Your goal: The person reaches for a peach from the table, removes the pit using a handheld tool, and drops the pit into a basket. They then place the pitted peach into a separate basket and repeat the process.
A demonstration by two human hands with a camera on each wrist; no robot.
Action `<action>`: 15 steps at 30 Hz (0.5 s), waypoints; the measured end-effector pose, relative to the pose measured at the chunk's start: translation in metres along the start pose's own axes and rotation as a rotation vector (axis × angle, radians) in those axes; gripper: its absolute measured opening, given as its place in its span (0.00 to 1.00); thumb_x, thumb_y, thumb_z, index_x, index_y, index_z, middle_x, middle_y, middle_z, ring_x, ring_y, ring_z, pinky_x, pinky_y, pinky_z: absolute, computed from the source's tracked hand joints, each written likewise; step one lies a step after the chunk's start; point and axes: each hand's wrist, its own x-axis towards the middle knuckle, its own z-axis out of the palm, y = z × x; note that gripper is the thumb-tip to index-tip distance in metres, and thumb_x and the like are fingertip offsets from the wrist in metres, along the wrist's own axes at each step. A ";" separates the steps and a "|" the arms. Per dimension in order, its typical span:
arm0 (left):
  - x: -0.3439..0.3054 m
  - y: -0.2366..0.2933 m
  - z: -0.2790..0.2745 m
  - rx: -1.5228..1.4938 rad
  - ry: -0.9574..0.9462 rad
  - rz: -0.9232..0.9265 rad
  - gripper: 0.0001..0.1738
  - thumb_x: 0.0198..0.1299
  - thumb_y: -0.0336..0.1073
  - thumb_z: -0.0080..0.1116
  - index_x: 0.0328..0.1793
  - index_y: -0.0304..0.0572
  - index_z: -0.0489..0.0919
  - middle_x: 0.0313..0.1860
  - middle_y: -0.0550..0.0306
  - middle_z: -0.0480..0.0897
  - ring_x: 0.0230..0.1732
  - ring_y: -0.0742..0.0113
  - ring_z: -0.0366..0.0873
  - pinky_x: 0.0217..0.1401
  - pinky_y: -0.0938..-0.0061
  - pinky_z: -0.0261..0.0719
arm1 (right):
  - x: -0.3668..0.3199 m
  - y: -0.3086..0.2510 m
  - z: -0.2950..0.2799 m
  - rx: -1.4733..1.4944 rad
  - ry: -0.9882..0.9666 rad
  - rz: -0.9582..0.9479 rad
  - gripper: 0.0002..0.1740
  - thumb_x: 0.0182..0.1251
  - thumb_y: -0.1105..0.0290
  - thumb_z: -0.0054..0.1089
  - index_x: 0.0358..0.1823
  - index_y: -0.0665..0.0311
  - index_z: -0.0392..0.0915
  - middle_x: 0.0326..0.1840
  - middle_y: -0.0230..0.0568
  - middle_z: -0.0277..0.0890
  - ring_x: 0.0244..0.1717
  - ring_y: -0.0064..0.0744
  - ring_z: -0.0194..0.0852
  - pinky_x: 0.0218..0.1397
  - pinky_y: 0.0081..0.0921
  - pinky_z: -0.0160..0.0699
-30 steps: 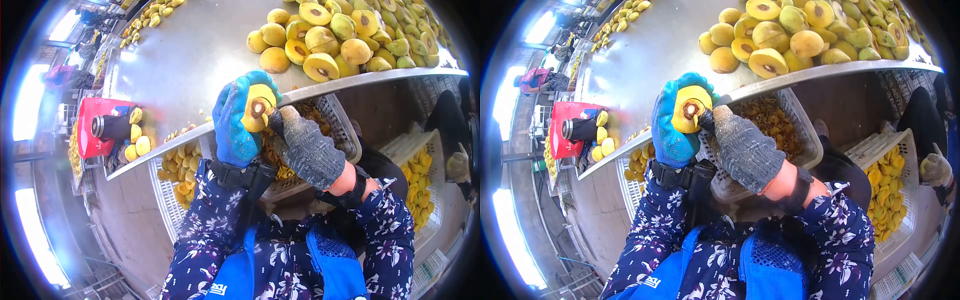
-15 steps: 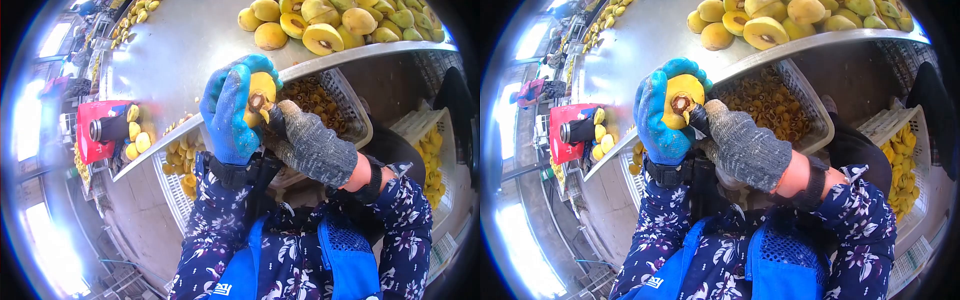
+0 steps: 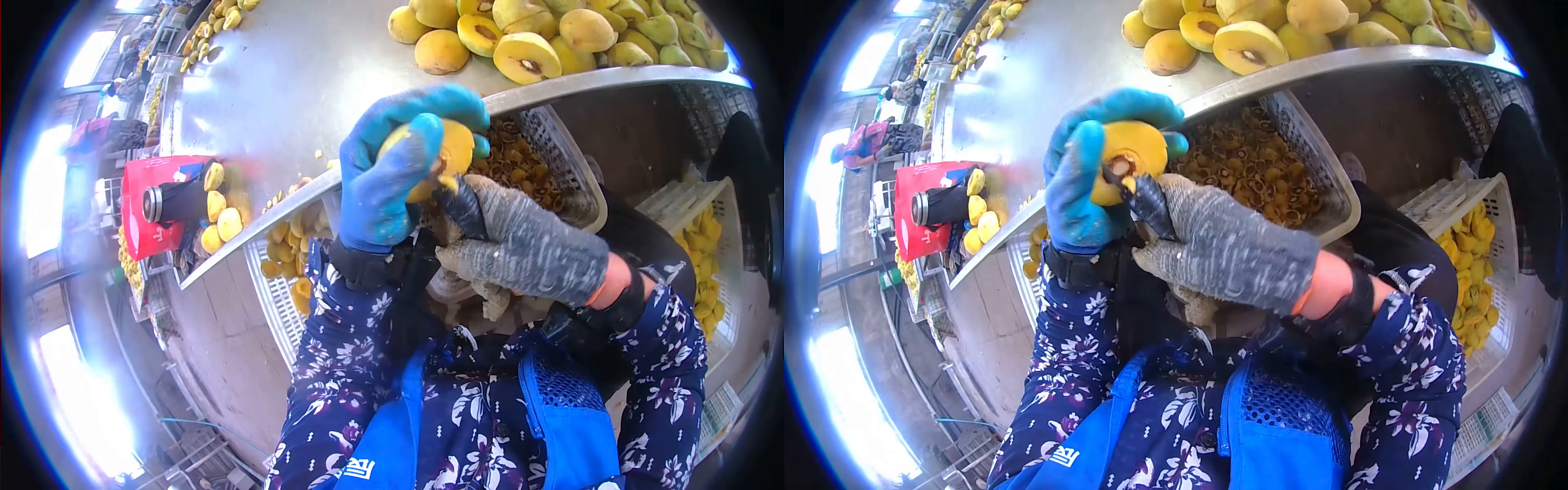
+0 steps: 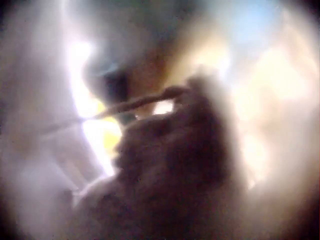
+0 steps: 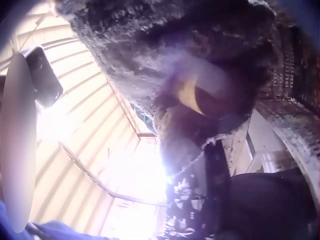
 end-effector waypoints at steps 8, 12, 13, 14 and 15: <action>0.000 0.009 -0.014 0.160 -0.189 -0.185 0.18 0.66 0.42 0.52 0.48 0.31 0.77 0.42 0.39 0.82 0.39 0.53 0.83 0.42 0.62 0.85 | -0.002 0.016 0.007 -0.157 0.063 -0.063 0.24 0.64 0.71 0.60 0.58 0.69 0.64 0.30 0.37 0.76 0.22 0.23 0.78 0.24 0.18 0.77; -0.001 0.007 -0.008 0.141 -0.171 -0.097 0.18 0.67 0.42 0.52 0.48 0.32 0.77 0.42 0.39 0.82 0.39 0.53 0.83 0.42 0.62 0.85 | -0.007 0.008 0.006 0.245 -0.086 0.108 0.19 0.61 0.70 0.64 0.50 0.67 0.68 0.29 0.36 0.75 0.19 0.22 0.75 0.21 0.14 0.75; -0.002 0.006 -0.007 0.161 -0.166 -0.048 0.18 0.67 0.42 0.51 0.49 0.31 0.77 0.42 0.38 0.82 0.39 0.53 0.83 0.42 0.62 0.85 | -0.009 -0.001 0.005 0.245 -0.088 0.114 0.19 0.61 0.70 0.64 0.50 0.67 0.68 0.29 0.36 0.75 0.19 0.22 0.75 0.21 0.14 0.75; -0.001 0.006 -0.006 0.182 -0.162 0.003 0.18 0.67 0.42 0.51 0.49 0.31 0.77 0.42 0.38 0.82 0.40 0.52 0.83 0.42 0.62 0.85 | -0.011 -0.012 0.005 0.225 -0.106 0.190 0.19 0.60 0.69 0.65 0.48 0.67 0.69 0.29 0.36 0.75 0.20 0.21 0.75 0.24 0.14 0.75; -0.001 0.005 -0.006 0.181 -0.159 0.002 0.18 0.67 0.42 0.51 0.49 0.31 0.77 0.42 0.38 0.82 0.40 0.52 0.83 0.42 0.62 0.85 | -0.011 -0.018 0.005 0.205 -0.123 0.266 0.19 0.60 0.68 0.67 0.47 0.66 0.70 0.29 0.36 0.75 0.21 0.20 0.74 0.26 0.13 0.75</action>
